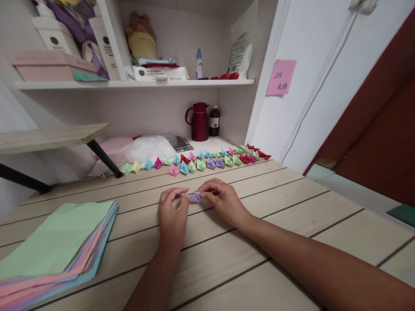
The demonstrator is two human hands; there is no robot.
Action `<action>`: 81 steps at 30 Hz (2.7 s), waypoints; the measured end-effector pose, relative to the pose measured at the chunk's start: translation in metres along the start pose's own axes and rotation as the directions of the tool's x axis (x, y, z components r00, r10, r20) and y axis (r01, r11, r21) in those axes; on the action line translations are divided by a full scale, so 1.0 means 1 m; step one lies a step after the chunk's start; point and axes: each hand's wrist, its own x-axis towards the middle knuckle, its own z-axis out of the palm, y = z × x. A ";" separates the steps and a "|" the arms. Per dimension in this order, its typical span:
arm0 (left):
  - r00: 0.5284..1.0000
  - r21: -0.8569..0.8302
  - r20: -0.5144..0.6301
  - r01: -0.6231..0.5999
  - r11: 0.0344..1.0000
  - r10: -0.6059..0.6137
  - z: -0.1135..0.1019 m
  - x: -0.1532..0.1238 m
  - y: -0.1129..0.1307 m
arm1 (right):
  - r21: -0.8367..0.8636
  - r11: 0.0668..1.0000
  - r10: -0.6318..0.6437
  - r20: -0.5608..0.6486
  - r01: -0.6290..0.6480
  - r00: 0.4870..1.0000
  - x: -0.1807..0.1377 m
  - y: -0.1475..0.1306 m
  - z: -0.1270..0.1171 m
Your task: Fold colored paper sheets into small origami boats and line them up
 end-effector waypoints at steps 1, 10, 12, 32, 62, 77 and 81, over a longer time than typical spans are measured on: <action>1.000 0.004 0.009 -0.008 1.000 0.008 0.000 0.000 0.001 | 0.002 1.000 0.012 -0.005 -0.012 1.000 0.000 0.000 0.000; 0.997 0.037 0.062 -0.055 0.998 0.053 0.002 -0.002 0.008 | -0.018 0.999 0.038 0.002 -0.038 0.999 -0.001 -0.001 0.002; 0.995 0.035 0.076 -0.062 0.997 0.059 0.003 -0.003 0.008 | -0.014 0.999 0.032 -0.001 -0.032 0.999 -0.002 -0.001 0.002; 0.981 0.174 0.083 -0.186 0.967 0.174 0.006 0.001 -0.006 | -0.052 0.999 0.015 0.026 -0.014 1.000 -0.001 0.008 0.009; 0.981 -0.067 0.129 0.152 0.986 -0.142 -0.003 0.006 -0.012 | -0.811 0.509 0.051 0.363 0.288 0.931 -0.131 -0.072 -0.162; 0.984 -0.129 0.118 0.149 0.980 -0.134 0.001 0.006 -0.015 | -0.868 0.472 0.036 0.196 0.157 0.980 -0.186 0.019 -0.192; 0.985 -0.130 0.125 0.135 0.982 -0.119 0.002 0.007 -0.017 | -0.865 0.475 0.021 0.196 0.163 0.980 -0.187 0.022 -0.192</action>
